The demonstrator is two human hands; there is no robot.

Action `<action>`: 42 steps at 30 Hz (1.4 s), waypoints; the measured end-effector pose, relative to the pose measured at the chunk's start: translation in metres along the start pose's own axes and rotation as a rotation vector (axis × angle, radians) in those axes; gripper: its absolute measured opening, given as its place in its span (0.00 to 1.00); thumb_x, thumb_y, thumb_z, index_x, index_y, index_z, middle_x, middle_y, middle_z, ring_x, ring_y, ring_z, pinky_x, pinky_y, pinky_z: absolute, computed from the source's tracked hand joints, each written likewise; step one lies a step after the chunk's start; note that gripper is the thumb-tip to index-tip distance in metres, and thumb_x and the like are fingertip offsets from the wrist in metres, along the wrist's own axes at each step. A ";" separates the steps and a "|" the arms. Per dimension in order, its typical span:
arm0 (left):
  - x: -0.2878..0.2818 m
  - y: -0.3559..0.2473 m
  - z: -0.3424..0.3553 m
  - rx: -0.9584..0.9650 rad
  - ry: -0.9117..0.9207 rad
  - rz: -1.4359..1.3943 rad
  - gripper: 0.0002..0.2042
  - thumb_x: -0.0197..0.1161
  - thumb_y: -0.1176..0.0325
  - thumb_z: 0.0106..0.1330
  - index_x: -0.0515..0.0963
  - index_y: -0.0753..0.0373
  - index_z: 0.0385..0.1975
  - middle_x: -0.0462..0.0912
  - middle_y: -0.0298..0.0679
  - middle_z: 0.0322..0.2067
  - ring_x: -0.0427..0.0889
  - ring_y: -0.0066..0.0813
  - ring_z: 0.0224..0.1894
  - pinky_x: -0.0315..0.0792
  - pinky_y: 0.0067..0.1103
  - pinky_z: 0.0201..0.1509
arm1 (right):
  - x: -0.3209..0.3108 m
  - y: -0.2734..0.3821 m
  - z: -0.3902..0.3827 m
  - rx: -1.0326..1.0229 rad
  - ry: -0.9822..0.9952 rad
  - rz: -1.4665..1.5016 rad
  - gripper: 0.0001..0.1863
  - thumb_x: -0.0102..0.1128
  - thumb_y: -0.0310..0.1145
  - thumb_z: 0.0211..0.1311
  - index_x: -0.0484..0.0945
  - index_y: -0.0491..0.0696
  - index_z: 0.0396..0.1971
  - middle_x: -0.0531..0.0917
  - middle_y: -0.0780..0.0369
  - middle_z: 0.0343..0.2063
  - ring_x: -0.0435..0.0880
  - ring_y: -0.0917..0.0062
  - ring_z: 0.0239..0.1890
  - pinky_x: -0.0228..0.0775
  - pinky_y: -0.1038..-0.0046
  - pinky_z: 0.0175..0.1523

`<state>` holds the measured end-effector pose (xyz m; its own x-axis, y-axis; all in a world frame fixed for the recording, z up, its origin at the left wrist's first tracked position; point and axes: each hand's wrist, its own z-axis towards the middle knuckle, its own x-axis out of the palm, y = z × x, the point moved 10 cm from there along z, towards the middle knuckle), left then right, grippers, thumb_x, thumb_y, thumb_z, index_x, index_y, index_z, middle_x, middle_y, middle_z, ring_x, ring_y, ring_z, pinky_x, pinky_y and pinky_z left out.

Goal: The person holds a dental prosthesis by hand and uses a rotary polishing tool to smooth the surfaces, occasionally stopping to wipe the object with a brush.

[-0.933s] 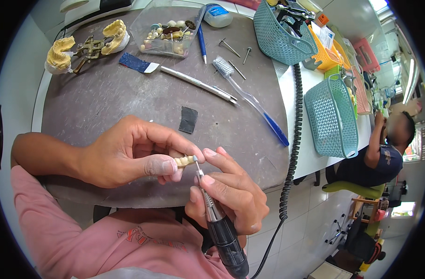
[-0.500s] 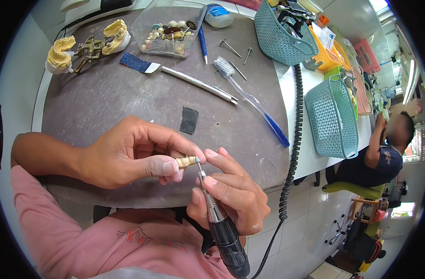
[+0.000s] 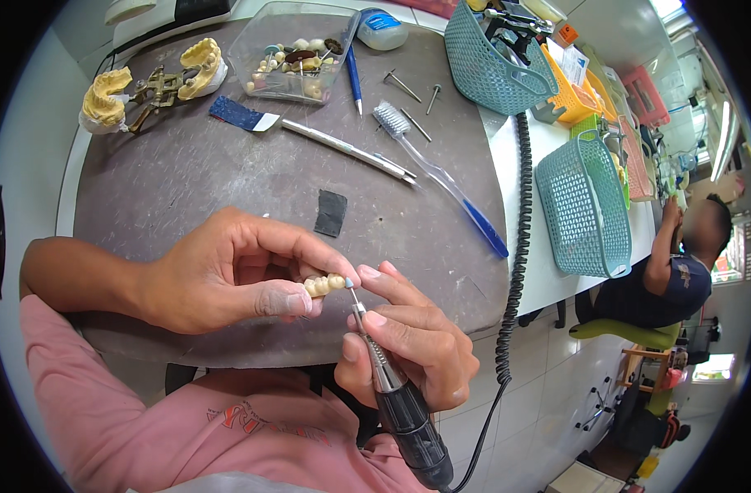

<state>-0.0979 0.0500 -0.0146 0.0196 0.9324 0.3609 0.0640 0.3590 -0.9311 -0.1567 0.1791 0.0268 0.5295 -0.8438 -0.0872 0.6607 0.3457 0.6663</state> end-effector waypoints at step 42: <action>0.000 0.000 -0.002 -0.038 0.018 0.069 0.18 0.60 0.73 0.68 0.73 0.72 0.56 0.79 0.42 0.51 0.77 0.21 0.49 0.72 0.20 0.54 | 0.002 0.000 0.003 0.008 0.043 -0.013 0.12 0.72 0.23 0.48 0.78 0.43 0.32 0.85 0.55 0.23 0.87 0.56 0.41 0.79 0.53 0.50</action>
<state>-0.0962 0.0498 -0.0145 0.0430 0.9540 0.2968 0.0997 0.2915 -0.9514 -0.1569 0.1760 0.0293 0.5437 -0.8295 -0.1278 0.6636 0.3316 0.6706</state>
